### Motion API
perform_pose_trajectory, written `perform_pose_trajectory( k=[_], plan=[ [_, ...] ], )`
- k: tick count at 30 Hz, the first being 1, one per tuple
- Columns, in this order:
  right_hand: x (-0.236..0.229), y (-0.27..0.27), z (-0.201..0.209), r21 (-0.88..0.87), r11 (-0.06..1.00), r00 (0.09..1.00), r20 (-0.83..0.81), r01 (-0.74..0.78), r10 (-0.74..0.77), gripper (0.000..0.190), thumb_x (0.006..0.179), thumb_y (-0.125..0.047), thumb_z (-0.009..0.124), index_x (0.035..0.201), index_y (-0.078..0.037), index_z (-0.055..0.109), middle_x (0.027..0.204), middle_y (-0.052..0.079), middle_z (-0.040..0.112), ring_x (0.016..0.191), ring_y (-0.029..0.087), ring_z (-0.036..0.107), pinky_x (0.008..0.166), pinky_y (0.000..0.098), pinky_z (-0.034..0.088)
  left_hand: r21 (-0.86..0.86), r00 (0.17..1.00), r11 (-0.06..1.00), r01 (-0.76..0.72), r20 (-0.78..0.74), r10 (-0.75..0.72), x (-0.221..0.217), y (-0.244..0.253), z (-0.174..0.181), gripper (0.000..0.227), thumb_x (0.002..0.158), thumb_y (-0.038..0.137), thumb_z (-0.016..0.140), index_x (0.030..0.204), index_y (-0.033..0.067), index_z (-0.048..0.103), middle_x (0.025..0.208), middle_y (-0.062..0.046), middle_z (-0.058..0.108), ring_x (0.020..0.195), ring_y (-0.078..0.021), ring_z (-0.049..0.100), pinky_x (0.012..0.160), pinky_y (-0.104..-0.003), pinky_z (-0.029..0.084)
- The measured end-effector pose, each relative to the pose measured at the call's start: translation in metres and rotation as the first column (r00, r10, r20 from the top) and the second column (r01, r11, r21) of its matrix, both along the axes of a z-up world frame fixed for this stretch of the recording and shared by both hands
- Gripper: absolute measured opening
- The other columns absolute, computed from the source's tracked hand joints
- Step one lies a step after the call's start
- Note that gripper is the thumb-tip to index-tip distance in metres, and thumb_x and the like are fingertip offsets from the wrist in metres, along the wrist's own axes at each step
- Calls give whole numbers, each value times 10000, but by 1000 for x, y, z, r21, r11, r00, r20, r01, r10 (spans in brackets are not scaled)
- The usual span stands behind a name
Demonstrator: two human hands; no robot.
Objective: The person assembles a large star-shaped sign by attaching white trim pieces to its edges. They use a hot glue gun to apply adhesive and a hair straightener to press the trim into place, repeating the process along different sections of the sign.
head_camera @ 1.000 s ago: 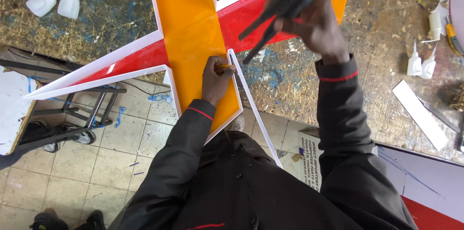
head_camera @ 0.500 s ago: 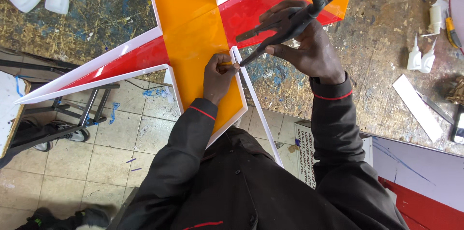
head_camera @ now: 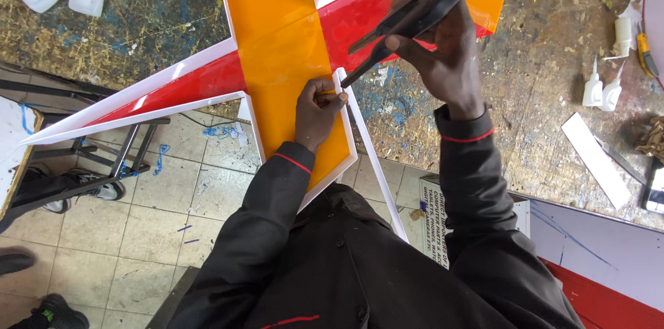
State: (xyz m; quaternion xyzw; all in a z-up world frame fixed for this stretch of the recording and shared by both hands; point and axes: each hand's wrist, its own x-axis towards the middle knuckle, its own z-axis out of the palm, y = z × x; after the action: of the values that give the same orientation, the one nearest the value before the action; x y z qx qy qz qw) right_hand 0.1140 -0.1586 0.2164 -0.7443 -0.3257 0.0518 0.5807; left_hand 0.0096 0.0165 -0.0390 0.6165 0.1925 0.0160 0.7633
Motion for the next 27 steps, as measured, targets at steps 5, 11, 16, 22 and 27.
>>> perform_pose_trajectory(
  k=[5,11,16,22,27],
  plan=[
    [-14,23,-18,-10,943,943,43,332,-331,597,1021,-195,960,1394,-99,503,1203,92,694,1083,271,848,893,353,753,-7,999,1000,-24,-21,24,-3,-2,13,456,985,244,865,1350,148,609,1322,-110,698,1192,-276,754,1028,-460,697],
    [-17,46,-30,-77,940,929,199,333,-313,552,992,-183,979,1265,-44,519,1095,140,779,1024,314,870,892,440,779,37,992,992,-120,-35,122,-3,-7,19,620,940,212,900,1395,160,482,1184,-50,481,901,-184,627,842,-372,597],
    [-11,49,-45,-151,935,935,206,321,-288,635,975,-291,1000,1289,-80,490,1092,105,789,1017,292,852,893,441,760,100,989,984,-145,-23,148,-7,-9,34,756,931,280,926,1500,137,449,1090,-42,486,773,-155,519,764,-367,529],
    [-14,46,-59,-152,950,949,203,273,-241,669,1009,-320,971,1402,-69,492,1215,136,776,1103,338,862,948,481,768,115,979,975,-189,-54,196,-8,-11,48,739,907,279,949,1467,158,483,1037,-18,405,758,-150,440,745,-357,500],
    [-18,39,-66,-144,967,960,220,209,-175,700,1036,-345,941,1471,-44,482,1329,168,750,1195,386,837,1022,530,759,150,972,965,-216,-64,227,-8,-15,53,770,877,374,943,1461,143,497,1009,-3,364,760,-131,381,721,-316,483]
  ],
)
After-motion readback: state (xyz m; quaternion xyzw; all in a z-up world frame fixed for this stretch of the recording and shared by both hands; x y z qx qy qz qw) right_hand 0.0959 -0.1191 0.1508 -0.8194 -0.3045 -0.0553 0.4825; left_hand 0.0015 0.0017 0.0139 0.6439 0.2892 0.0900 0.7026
